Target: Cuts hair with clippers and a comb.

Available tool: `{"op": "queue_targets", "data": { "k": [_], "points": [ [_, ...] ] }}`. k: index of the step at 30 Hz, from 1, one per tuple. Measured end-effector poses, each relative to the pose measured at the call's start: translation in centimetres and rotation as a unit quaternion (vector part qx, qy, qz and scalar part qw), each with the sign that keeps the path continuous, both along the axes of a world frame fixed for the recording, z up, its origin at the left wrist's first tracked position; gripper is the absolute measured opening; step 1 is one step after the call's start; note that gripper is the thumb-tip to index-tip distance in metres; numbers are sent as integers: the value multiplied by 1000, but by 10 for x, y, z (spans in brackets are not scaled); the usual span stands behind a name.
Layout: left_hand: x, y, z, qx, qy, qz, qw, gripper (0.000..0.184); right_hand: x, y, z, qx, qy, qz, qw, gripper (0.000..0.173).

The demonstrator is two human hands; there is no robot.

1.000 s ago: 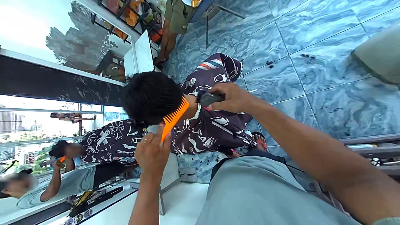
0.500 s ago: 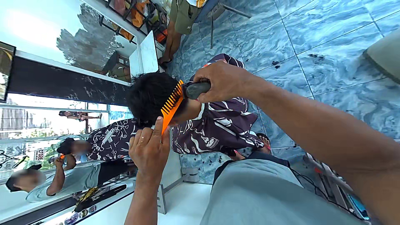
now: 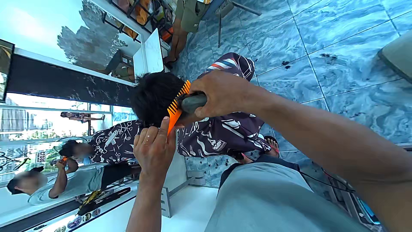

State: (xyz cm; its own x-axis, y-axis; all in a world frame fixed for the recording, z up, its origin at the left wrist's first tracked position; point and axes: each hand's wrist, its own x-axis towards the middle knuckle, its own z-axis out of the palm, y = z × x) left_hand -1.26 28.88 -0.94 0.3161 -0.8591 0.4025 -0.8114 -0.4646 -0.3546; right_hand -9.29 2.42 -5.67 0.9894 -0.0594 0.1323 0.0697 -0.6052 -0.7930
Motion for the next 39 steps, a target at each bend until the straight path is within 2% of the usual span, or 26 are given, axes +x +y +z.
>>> {"op": "queue_targets", "data": {
  "k": [3, 4, 6, 8, 9, 12, 14, 19, 24, 32, 36, 39],
  "points": [
    [1, -3, 23, -79, 75, 80, 991, 37, -1, 0, -12, 33, -15, 12, 999, 36],
    [-1, -8, 26, -134, 109, 108, 979, 34, -4, -4, -23, 45, -8, -18, 999, 34],
    [-8, -21, 19, -198, 208, 142, 947, 42, -9, -15, -55, 119, 11, -101, 988, 37],
    [-17, -23, -8, -158, 305, 153, 927, 46, -14, -22, -88, 234, 16, -170, 957, 42],
    [-17, -18, -27, -117, 316, 148, 930, 45, -17, -22, -100, 286, 19, -194, 938, 44],
    [-16, 14, -77, -3, 238, 100, 966, 41, -21, -19, -119, 348, 27, -230, 909, 47],
    [-11, 35, -89, 28, 179, 58, 982, 44, -22, -16, -123, 322, 19, -207, 924, 46],
    [3, 43, -67, -15, 84, 35, 996, 34, -9, -2, -113, 168, 15, -85, 982, 43],
    [4, 28, -48, -48, -2, 0, 999, 30, 4, 3, -94, 111, 24, -67, 991, 43],
    [2, 23, -45, -51, -14, -20, 998, 28, 1, 16, -80, 150, -54, -51, 986, 45],
    [2, 22, -46, -52, -16, -20, 998, 28, -1, 19, -75, 134, -25, -68, 988, 43],
    [4, 32, -46, -2, 42, -18, 999, 31, -1, 22, -77, 177, -47, -44, 982, 40]
  ]
}}
